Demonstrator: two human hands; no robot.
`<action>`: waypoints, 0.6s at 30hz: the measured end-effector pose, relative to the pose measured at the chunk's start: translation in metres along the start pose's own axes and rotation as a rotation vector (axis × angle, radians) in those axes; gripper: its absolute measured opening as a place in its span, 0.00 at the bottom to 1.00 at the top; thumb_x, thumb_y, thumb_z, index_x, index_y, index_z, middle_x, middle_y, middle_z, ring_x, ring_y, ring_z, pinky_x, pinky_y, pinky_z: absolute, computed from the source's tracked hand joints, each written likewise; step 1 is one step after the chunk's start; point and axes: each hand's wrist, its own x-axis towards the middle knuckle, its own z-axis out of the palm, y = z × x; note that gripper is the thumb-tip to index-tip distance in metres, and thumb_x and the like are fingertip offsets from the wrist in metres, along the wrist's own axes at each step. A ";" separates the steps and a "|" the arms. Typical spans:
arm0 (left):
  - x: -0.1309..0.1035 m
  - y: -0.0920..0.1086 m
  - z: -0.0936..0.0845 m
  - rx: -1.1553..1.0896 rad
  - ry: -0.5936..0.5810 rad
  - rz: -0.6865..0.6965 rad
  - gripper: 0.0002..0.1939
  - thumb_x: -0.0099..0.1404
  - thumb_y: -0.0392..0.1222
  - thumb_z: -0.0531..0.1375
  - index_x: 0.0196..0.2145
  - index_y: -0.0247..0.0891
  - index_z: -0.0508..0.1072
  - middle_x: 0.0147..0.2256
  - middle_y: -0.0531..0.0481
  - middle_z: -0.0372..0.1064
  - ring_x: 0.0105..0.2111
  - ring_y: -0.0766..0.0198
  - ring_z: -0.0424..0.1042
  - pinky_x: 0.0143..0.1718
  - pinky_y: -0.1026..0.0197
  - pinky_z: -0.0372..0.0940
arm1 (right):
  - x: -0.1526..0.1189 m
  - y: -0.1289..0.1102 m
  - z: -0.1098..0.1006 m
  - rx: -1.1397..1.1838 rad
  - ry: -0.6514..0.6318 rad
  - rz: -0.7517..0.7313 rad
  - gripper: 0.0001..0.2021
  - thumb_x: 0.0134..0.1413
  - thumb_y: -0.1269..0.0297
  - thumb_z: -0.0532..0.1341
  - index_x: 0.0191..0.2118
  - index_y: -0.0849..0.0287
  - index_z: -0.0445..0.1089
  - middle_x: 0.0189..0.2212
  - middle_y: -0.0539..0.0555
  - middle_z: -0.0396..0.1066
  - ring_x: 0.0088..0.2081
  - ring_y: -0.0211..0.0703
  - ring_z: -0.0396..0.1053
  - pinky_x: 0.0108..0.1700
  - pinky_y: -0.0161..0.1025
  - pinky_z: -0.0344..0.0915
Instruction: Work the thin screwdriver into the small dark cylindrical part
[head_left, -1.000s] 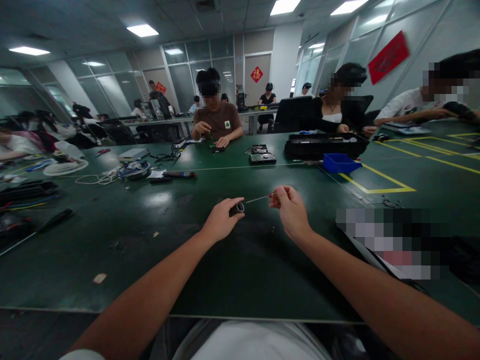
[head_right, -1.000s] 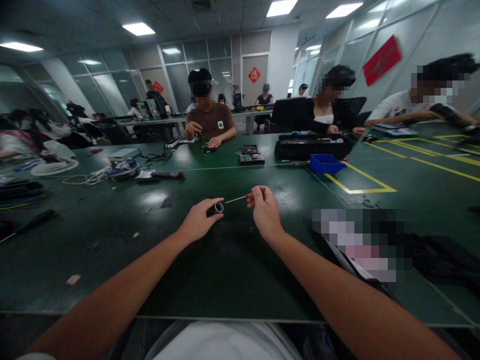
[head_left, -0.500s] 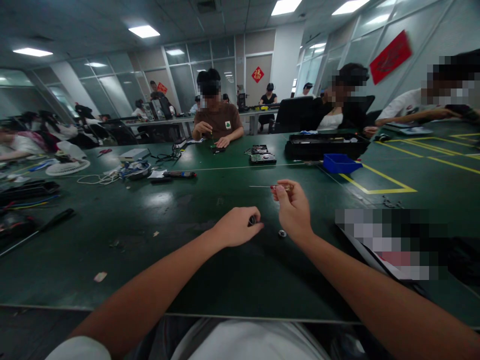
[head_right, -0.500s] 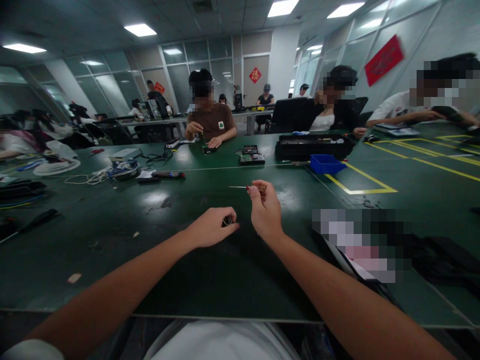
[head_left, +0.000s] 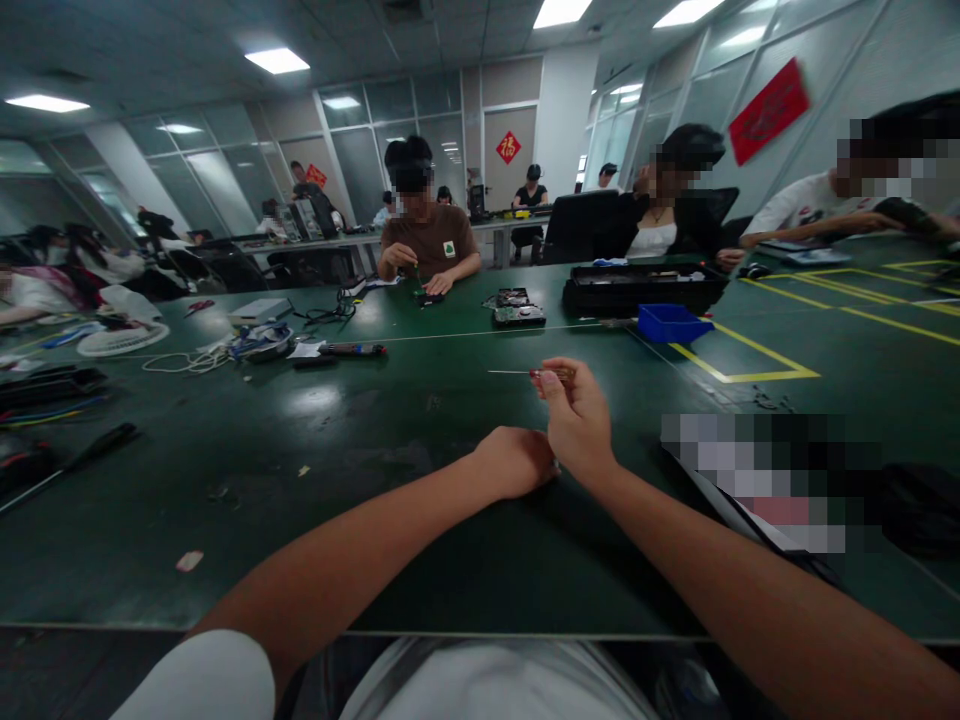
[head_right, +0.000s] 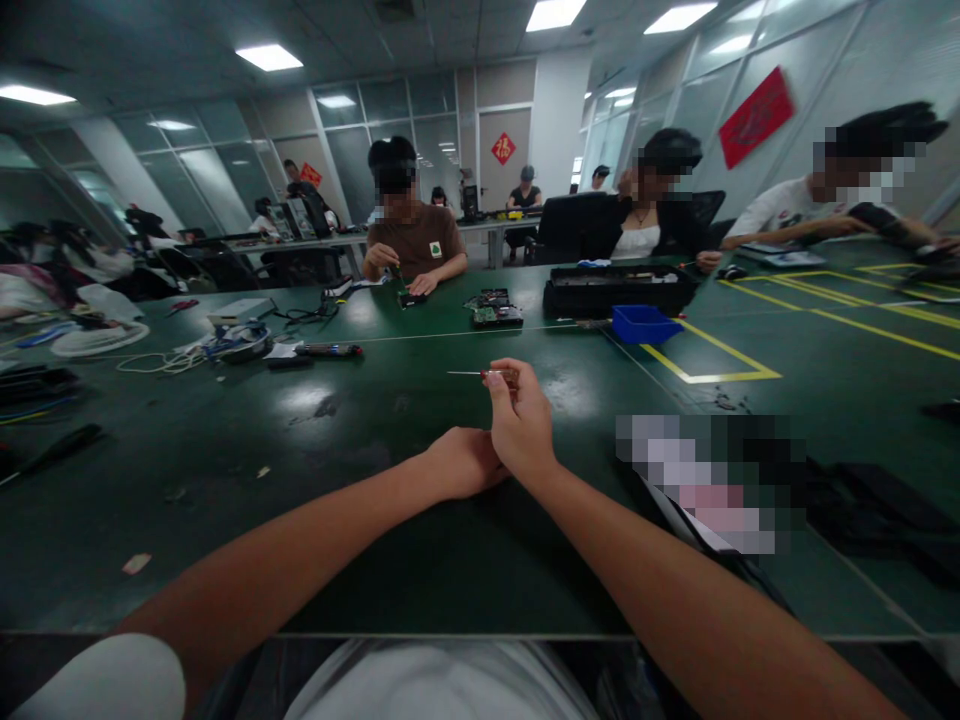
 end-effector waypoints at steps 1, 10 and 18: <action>-0.003 -0.004 -0.001 -0.034 0.009 -0.017 0.16 0.72 0.47 0.53 0.47 0.36 0.74 0.46 0.40 0.76 0.44 0.52 0.77 0.40 0.56 0.70 | 0.000 0.000 0.000 0.003 0.002 -0.004 0.11 0.64 0.54 0.58 0.47 0.53 0.68 0.39 0.54 0.76 0.41 0.47 0.74 0.45 0.49 0.69; -0.067 -0.092 -0.021 -0.604 0.434 -0.373 0.13 0.63 0.44 0.59 0.45 0.40 0.73 0.36 0.50 0.72 0.35 0.62 0.71 0.37 0.59 0.64 | 0.001 0.004 0.000 0.011 -0.006 0.024 0.11 0.64 0.54 0.58 0.47 0.52 0.68 0.39 0.53 0.76 0.41 0.47 0.74 0.45 0.48 0.69; -0.171 -0.183 -0.056 -1.218 1.013 -0.778 0.09 0.63 0.42 0.59 0.33 0.36 0.63 0.28 0.55 0.61 0.23 0.71 0.60 0.22 0.67 0.51 | 0.001 0.006 0.002 0.021 -0.037 0.048 0.10 0.64 0.55 0.59 0.46 0.52 0.68 0.39 0.53 0.76 0.42 0.47 0.74 0.46 0.48 0.69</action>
